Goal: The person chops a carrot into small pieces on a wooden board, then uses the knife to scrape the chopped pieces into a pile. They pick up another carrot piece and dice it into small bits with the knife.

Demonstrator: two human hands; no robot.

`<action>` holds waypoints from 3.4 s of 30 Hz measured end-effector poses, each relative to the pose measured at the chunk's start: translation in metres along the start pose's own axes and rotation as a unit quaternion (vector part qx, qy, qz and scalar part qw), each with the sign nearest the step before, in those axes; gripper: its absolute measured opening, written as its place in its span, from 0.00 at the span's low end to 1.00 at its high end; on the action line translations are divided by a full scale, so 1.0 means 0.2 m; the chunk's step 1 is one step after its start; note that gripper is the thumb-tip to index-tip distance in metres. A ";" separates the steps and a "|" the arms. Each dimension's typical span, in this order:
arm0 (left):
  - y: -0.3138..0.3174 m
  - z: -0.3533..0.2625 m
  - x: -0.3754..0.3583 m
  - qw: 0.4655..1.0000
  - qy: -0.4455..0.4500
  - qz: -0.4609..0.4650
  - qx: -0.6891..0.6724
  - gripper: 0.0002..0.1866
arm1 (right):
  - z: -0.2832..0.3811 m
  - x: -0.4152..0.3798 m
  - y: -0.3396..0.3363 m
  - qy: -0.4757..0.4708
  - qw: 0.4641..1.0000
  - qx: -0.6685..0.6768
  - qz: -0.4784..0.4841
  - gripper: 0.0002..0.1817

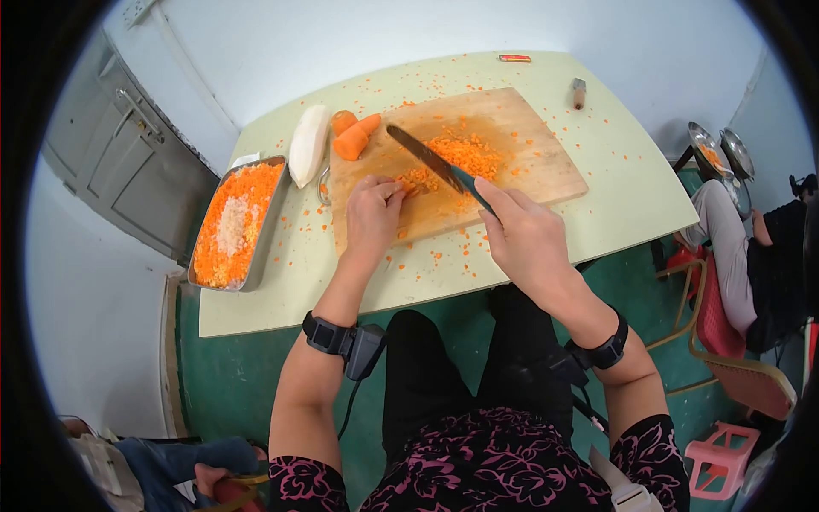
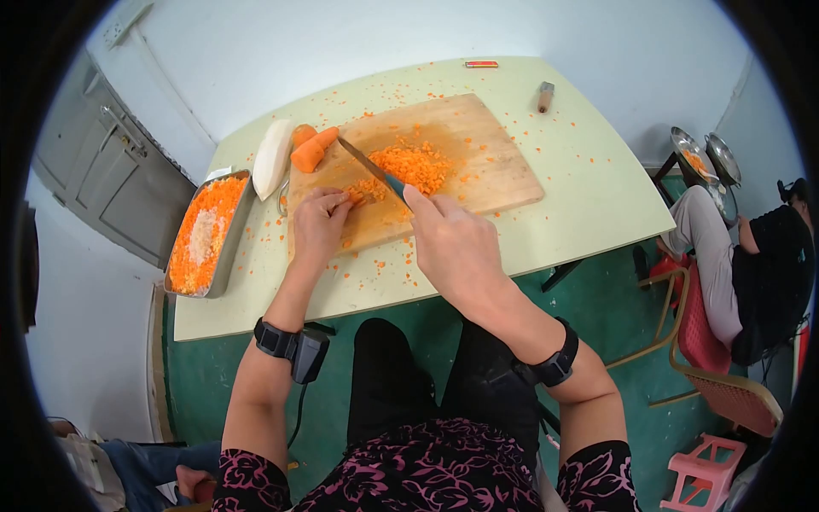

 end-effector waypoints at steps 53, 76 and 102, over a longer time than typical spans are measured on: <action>-0.01 0.00 0.01 1.000 0.015 -0.014 0.004 0.04 | 0.12 -0.01 0.06 -0.028 0.999 0.035 -0.009 0.17; -0.03 -0.01 0.00 0.999 -0.017 -0.011 -0.028 0.03 | 0.13 0.00 0.02 -0.023 0.999 0.044 -0.009 0.18; -0.03 -0.03 -0.01 0.999 0.031 -0.014 0.020 0.03 | 0.12 -0.01 0.07 -0.038 0.998 0.036 -0.020 0.19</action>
Point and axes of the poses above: each hand's wrist, its own x-axis towards the middle knuckle, its own y-axis out of the palm, z = x × y, the point moved 9 cm from there along x, towards the middle knuckle, and after that the axes turned 14 degrees about z, right-handed, at the moved point
